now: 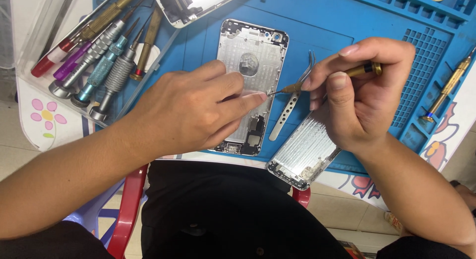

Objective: Disassembling and repairing the internal components of a mobile phone on a workbench.

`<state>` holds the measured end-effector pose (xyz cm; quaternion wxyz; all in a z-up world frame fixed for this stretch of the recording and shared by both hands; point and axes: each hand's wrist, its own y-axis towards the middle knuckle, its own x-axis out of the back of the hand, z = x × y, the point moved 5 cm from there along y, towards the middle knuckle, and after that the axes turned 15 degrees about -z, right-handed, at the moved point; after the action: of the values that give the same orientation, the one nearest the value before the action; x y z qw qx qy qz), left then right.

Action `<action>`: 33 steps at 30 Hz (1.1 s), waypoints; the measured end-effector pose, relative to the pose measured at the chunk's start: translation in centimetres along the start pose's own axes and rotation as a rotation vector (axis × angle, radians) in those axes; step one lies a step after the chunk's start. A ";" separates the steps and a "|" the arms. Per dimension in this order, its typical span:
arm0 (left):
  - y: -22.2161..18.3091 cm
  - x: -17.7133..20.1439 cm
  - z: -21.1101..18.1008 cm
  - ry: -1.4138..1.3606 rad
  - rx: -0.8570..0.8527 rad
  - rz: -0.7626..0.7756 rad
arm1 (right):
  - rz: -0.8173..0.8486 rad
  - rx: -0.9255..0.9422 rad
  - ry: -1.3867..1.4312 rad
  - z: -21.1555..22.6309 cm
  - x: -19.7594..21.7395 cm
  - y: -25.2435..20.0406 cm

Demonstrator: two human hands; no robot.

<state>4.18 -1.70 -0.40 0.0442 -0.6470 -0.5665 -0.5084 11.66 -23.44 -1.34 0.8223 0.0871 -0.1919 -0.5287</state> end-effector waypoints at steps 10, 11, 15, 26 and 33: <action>-0.1 0.3 0.0 0.003 -0.001 -0.052 | -0.016 -0.102 0.028 -0.3 -0.2 0.4; -0.3 0.3 0.1 0.014 -0.005 -0.077 | -0.010 -0.134 0.024 -0.4 -0.2 0.5; -0.1 0.4 -0.1 0.026 0.001 -0.072 | 0.024 -0.157 0.036 -0.4 -0.1 -0.1; -0.1 0.8 0.3 -0.078 0.121 -0.140 | 0.057 -0.203 0.021 -0.3 -0.3 0.0; -0.1 0.6 0.3 -0.081 0.108 -0.147 | 0.039 -0.235 0.043 -0.5 0.0 -0.1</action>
<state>4.24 -1.05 -0.15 0.0188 -0.6205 -0.6403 -0.4525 11.82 -23.54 -1.86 0.8407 -0.0022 -0.1127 -0.5296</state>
